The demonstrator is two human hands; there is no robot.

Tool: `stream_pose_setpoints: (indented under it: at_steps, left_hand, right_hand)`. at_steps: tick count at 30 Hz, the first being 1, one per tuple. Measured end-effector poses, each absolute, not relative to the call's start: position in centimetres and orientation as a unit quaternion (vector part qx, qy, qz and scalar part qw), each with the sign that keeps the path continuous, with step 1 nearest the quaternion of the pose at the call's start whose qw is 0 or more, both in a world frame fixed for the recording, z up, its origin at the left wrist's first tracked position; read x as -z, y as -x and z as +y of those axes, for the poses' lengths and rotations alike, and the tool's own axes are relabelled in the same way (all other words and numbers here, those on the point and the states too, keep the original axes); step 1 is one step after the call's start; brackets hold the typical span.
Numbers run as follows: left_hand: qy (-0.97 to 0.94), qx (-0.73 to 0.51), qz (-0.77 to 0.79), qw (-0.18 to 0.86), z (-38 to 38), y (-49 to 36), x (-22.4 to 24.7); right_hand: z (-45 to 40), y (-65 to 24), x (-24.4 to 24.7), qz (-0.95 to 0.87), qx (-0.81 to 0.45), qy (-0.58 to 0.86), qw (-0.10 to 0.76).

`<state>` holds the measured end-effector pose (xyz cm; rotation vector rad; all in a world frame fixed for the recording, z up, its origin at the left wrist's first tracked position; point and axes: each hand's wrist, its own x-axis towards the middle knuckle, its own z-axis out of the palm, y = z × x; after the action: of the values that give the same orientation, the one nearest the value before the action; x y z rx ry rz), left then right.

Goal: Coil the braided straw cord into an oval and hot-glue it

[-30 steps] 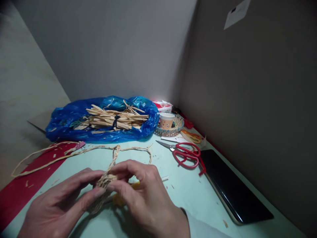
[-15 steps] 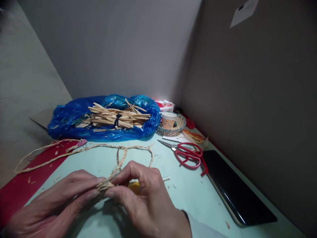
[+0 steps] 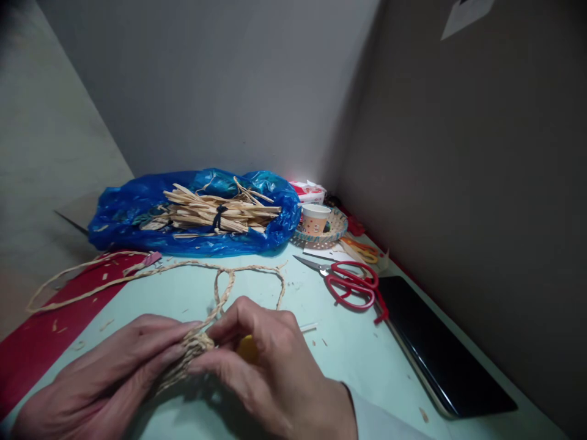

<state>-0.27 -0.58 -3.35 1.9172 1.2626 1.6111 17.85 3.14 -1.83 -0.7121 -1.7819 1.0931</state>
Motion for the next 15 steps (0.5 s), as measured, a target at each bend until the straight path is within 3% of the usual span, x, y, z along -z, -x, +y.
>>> stream_pose_setpoints:
  at_steps: [7,12,15]
  left_hand:
    - [-0.704,-0.537,0.435,0.162,-0.2,1.1,3.3]
    - [-0.705,-0.535,0.441,0.147,0.1,1.4,3.3]
    - [-0.713,-0.520,0.438,0.173,0.4,1.3,3.1]
  right_hand:
    - [4.2,-19.3,-0.5,-0.824,-0.110,0.284,0.478]
    - [5.2,-19.9,-0.5,-0.902,-0.098,0.224,0.357]
    - [5.1,-20.0,-0.2,-0.903,-0.055,0.213,0.370]
